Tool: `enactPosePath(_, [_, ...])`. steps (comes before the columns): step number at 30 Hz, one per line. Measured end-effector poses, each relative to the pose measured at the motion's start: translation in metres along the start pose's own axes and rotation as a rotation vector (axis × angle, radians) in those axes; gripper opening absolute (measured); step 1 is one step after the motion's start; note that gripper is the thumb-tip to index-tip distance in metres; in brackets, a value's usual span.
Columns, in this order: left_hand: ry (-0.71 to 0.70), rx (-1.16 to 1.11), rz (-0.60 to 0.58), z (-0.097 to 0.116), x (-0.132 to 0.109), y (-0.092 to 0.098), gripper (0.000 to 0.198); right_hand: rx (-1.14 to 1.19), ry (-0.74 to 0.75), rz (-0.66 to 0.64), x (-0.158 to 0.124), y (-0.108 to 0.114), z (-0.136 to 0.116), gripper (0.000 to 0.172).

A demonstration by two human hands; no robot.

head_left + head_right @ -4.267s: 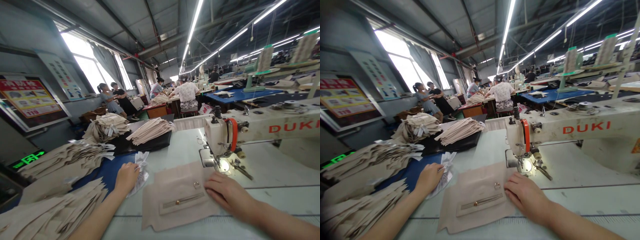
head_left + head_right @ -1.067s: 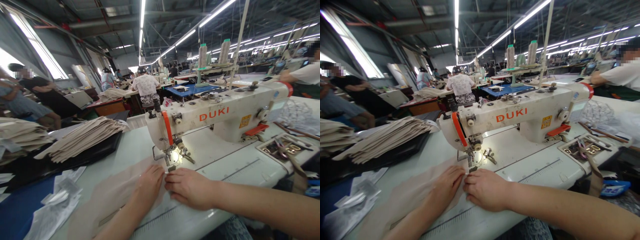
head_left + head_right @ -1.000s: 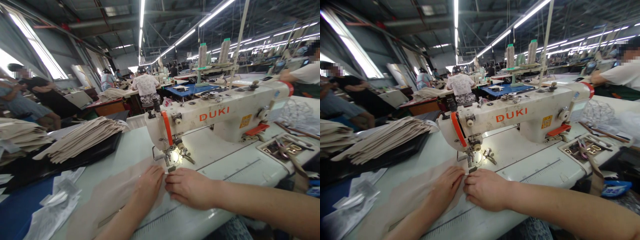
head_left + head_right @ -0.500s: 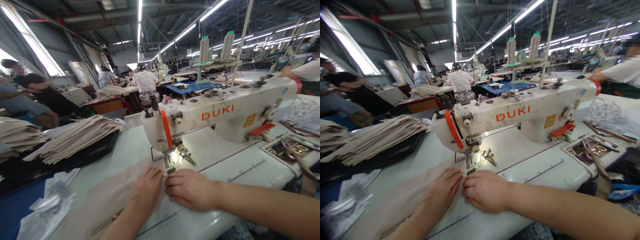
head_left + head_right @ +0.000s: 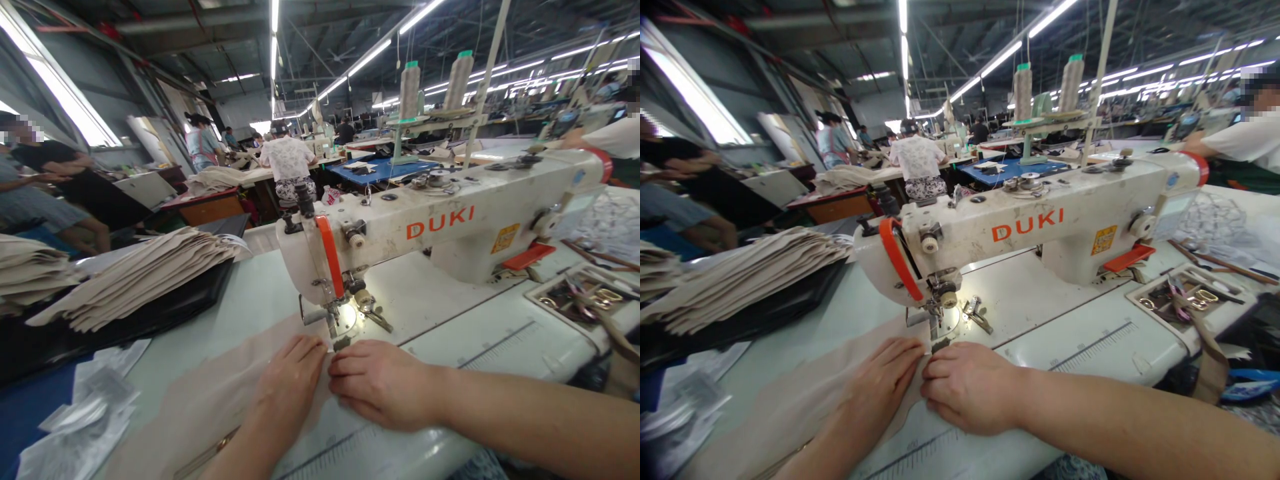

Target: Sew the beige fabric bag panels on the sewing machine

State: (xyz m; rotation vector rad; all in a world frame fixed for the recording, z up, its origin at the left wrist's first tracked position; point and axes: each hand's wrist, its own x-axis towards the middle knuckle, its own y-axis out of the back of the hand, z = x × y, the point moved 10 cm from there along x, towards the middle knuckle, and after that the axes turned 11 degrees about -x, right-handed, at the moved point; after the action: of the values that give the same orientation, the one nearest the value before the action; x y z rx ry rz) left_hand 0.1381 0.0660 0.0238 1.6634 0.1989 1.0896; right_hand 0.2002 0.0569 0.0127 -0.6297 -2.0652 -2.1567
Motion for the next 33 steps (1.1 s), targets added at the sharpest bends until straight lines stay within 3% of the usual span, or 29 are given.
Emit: enactPosePath(33, [0.042,0.05,-0.055,-0.01,-0.011,-0.012,0.033,0.013,-0.007,0.018,-0.001,0.0,0.0,0.022])
